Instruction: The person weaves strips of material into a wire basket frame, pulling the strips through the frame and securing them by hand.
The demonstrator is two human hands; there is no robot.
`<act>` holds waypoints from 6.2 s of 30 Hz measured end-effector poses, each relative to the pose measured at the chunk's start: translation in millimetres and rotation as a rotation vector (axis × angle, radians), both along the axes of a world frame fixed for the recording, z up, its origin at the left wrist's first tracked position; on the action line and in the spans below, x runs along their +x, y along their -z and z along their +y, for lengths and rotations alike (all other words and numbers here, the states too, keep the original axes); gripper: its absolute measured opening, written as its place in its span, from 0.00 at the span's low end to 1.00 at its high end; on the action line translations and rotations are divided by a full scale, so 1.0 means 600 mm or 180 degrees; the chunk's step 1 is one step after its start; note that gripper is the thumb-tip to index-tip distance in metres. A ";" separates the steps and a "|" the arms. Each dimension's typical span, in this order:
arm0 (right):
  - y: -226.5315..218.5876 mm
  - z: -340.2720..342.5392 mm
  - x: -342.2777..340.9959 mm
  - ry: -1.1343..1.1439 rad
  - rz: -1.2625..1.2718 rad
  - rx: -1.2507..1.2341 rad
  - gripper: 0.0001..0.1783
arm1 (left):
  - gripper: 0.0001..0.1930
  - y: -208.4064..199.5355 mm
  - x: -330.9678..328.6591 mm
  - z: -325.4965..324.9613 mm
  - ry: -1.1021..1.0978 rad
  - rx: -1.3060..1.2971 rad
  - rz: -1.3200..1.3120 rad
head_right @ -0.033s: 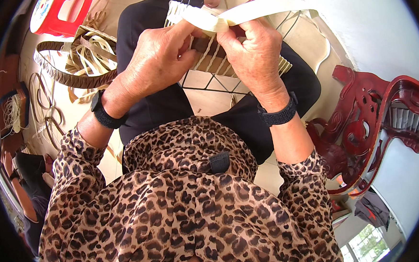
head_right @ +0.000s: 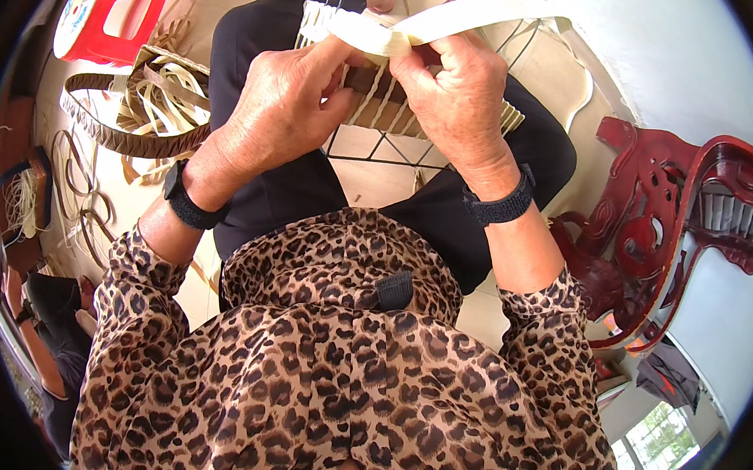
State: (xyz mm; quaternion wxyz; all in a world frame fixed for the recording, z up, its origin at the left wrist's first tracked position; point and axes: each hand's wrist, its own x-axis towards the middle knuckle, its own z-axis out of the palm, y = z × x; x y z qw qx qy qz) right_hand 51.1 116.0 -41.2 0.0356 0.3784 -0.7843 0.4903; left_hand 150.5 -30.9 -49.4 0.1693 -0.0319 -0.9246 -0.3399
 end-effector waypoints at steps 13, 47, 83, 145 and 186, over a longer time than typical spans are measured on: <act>-0.006 0.008 -0.005 -0.0056 0.0260 0.0178 0.08 | 0.11 0.008 -0.020 -0.003 0.0326 -0.0454 0.1114; -0.004 0.008 0.004 -0.0076 -0.0246 0.0564 0.09 | 0.10 0.032 0.021 0.038 -0.1311 0.1295 0.0108; -0.076 -0.009 0.006 -0.0033 -0.0884 0.1815 0.13 | 0.15 0.041 0.049 0.067 -0.1588 0.2173 -0.0902; 0.023 0.099 -0.035 0.0111 -0.2351 0.0135 0.09 | 0.12 0.032 -0.069 0.135 -0.1720 0.1398 -0.0140; 0.013 0.067 0.019 0.0386 -0.2141 -0.0238 0.12 | 0.39 0.032 0.225 -0.202 -0.4023 -0.1256 -0.1293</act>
